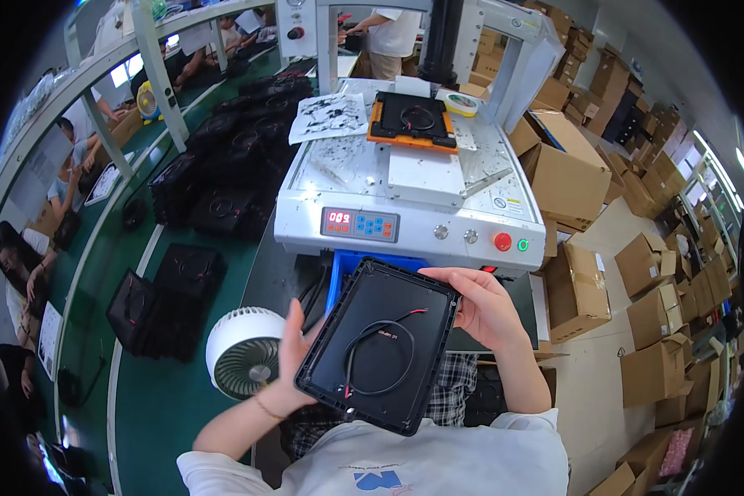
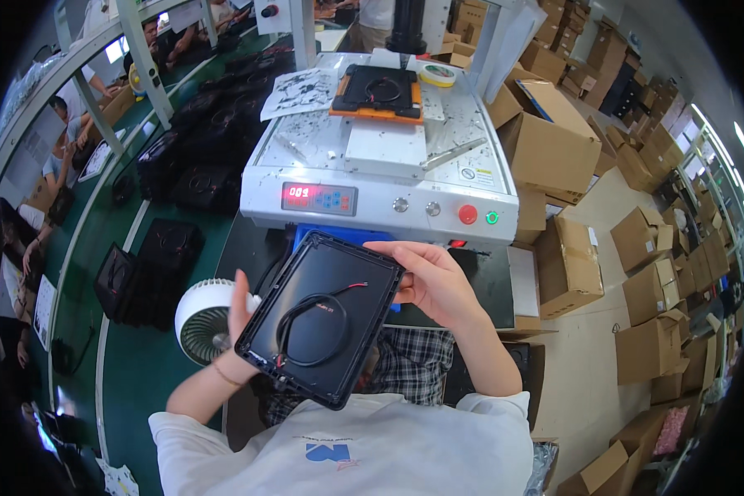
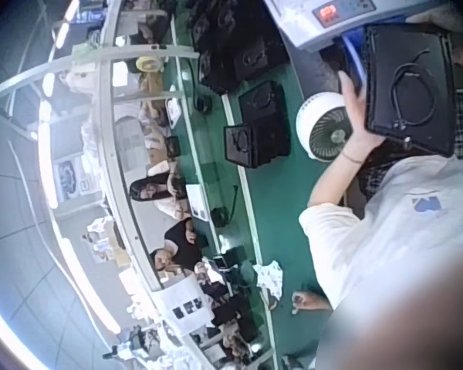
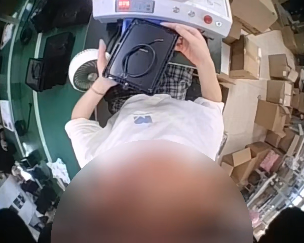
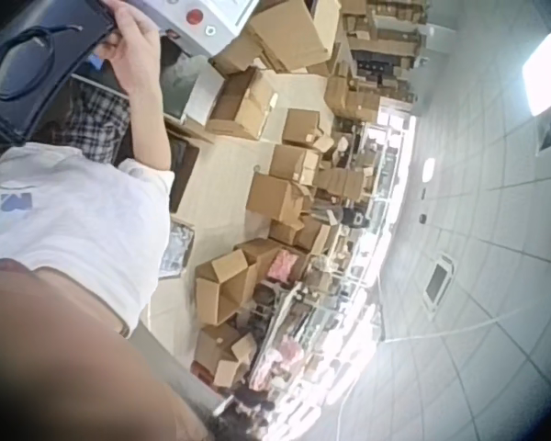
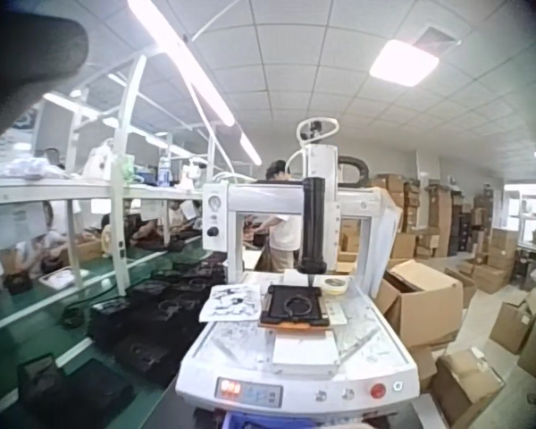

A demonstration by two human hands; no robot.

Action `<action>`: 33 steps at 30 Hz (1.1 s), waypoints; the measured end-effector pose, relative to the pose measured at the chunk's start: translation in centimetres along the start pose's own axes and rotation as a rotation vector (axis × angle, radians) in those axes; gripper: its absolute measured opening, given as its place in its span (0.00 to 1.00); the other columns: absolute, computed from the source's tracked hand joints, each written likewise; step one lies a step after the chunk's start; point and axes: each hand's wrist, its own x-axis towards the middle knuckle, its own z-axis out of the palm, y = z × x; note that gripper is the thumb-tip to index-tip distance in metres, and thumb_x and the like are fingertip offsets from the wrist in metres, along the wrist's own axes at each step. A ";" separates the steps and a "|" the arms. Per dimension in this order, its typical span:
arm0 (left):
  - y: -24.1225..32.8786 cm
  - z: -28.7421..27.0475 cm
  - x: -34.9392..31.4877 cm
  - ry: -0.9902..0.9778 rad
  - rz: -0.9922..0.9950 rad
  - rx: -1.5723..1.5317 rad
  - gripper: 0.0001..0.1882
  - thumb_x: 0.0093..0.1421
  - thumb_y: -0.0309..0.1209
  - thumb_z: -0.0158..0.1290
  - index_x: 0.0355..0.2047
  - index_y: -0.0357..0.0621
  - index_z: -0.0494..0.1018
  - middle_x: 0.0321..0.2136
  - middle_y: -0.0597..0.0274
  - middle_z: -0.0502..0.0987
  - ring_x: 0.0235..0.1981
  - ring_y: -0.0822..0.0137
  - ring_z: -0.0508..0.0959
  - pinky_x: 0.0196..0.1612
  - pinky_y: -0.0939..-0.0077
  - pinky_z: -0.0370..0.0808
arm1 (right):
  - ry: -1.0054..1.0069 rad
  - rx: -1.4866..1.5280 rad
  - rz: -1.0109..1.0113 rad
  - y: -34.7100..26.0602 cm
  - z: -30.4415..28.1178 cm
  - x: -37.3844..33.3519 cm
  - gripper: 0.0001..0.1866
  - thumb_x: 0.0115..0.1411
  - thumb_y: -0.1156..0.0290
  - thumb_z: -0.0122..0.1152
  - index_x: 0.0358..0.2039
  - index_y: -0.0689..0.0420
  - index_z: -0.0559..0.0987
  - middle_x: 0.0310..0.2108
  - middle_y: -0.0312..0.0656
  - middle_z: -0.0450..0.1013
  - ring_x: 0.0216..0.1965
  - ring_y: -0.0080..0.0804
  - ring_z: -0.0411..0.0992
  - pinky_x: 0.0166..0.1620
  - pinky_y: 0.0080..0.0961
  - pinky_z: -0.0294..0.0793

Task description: Assembling solar junction boxes by manually placing wires and metal components into a plastic housing and using an automated machine to secure them.

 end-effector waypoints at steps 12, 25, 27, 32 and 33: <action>-5.6 -1.4 -0.8 -0.198 -0.286 -0.186 0.61 0.47 0.79 0.37 0.70 0.49 0.43 0.66 0.35 0.46 0.63 0.25 0.51 0.63 0.30 0.49 | -0.371 -1.485 -0.797 1.2 3.1 0.3 0.12 0.45 0.74 0.70 0.33 0.55 0.82 0.46 0.36 0.74 0.47 0.41 0.69 0.50 0.35 0.70; 0.2 1.4 -0.9 -0.117 0.706 0.293 0.55 0.51 0.68 0.45 0.64 0.34 0.50 0.58 0.43 0.60 0.51 0.48 0.73 0.54 0.51 0.73 | -0.447 -1.154 -1.028 0.8 6.0 -5.4 0.12 0.45 0.80 0.71 0.22 0.63 0.71 0.30 0.43 0.75 0.32 0.40 0.75 0.35 0.29 0.77; 0.9 1.4 -0.6 -0.170 0.844 0.216 0.54 0.52 0.68 0.45 0.65 0.36 0.50 0.60 0.43 0.57 0.54 0.45 0.69 0.58 0.47 0.68 | -0.404 -1.168 -0.960 3.0 6.5 -4.8 0.10 0.46 0.81 0.68 0.22 0.61 0.72 0.31 0.43 0.76 0.34 0.39 0.75 0.36 0.29 0.77; -0.1 0.1 0.2 -0.243 0.889 0.428 0.57 0.48 0.68 0.54 0.67 0.44 0.48 0.65 0.44 0.49 0.62 0.42 0.59 0.64 0.41 0.58 | -0.154 -1.222 -0.777 4.7 6.5 -3.3 0.23 0.43 0.63 0.77 0.35 0.60 0.76 0.40 0.44 0.76 0.34 0.37 0.77 0.38 0.27 0.79; -0.3 -0.2 0.6 -0.265 0.885 0.482 0.58 0.47 0.68 0.54 0.68 0.44 0.48 0.66 0.45 0.48 0.63 0.41 0.58 0.65 0.42 0.56 | -0.114 -1.139 -0.750 5.4 7.0 -2.9 0.23 0.44 0.64 0.77 0.37 0.61 0.77 0.41 0.44 0.76 0.34 0.37 0.77 0.38 0.27 0.79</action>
